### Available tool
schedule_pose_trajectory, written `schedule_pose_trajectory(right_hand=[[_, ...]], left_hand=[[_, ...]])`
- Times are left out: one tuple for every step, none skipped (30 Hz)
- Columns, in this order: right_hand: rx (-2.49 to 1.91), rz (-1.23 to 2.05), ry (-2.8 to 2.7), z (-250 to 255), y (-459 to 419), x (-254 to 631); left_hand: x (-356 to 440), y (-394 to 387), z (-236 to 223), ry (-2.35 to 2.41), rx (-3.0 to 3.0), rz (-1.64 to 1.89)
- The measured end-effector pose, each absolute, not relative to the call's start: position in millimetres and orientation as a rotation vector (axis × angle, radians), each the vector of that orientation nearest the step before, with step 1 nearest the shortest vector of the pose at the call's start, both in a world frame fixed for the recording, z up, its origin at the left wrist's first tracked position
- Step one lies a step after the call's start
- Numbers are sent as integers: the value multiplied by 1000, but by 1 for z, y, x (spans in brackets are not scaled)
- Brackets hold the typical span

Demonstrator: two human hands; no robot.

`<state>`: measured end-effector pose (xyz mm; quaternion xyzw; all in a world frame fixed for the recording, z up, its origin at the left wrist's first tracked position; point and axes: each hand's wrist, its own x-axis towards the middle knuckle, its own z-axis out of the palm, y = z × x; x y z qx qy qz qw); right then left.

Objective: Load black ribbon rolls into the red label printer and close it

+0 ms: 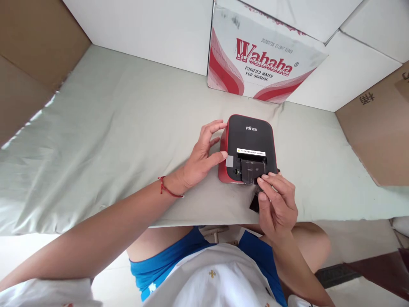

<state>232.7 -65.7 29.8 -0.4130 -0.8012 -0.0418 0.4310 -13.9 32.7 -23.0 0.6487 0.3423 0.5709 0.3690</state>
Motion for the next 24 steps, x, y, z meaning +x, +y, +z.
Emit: schedule_pose_trajectory(right_hand=[[-1028,-113,-1994,28,-65,232],[-1030,-119,-1989,26,-64,232],[-1033,-124,-1984,25,-64,231],[-1038,-126,-1981,23,-63,231],[-1042,-127,-1981,22,-63,231],[-1043,-128,-1986,21,-63,231],[-1039,-129,-1994,21,-64,232],[-1034,-129,-2005,20,-64,233],[-1026,-129,-2016,20,-64,234],[-1018,-127,-2025,20,-64,235],[-1012,-126,-2031,20,-64,236],[-1009,-125,-2032,19,-64,236],[-1007,-125,-2028,19,-64,236],[-1006,-125,-2021,19,-63,236],[-1005,-126,-2011,18,-63,235],[-1005,-126,-2003,18,-63,234],[-1006,-126,-1997,18,-62,234],[-1007,-125,-1995,18,-62,234],[-1008,-124,-1995,18,-62,233],[-1007,-125,-1997,18,-62,233],[-1003,-129,-1997,18,-62,233],[-1001,-133,-1996,18,-62,234],[-999,-136,-1995,17,-61,234],[-999,-140,-1991,17,-61,234]], left_hand=[[-14,31,-19,935,1698,1546],[-15,27,-14,991,1747,1634],[-17,24,-7,1028,1813,1709],[-19,19,0,1040,1882,1755],[-22,15,7,1005,1967,1741],[-25,10,14,977,2046,1695],[-29,5,19,976,2123,1659],[-31,0,24,989,2215,1628],[-34,-4,27,988,2335,1603],[-35,-9,29,985,2440,1600],[-35,-14,30,983,2517,1607],[-35,-18,29,981,2568,1610],[-34,-23,27,991,2589,1601],[-32,-26,25,1006,2592,1580],[-30,-29,22,1023,2588,1557],[-28,-32,19,1043,2584,1549],[-26,-33,15,1056,2587,1546],[-25,-33,12,1065,2587,1556],[-23,-33,9,1073,2575,1579],[-22,-32,6,1073,2553,1608],[-22,-31,4,1060,2522,1642],[-22,-30,3,1036,2487,1672],[-22,-29,2,1008,2459,1683],[-23,-28,2,986,2447,1670]])
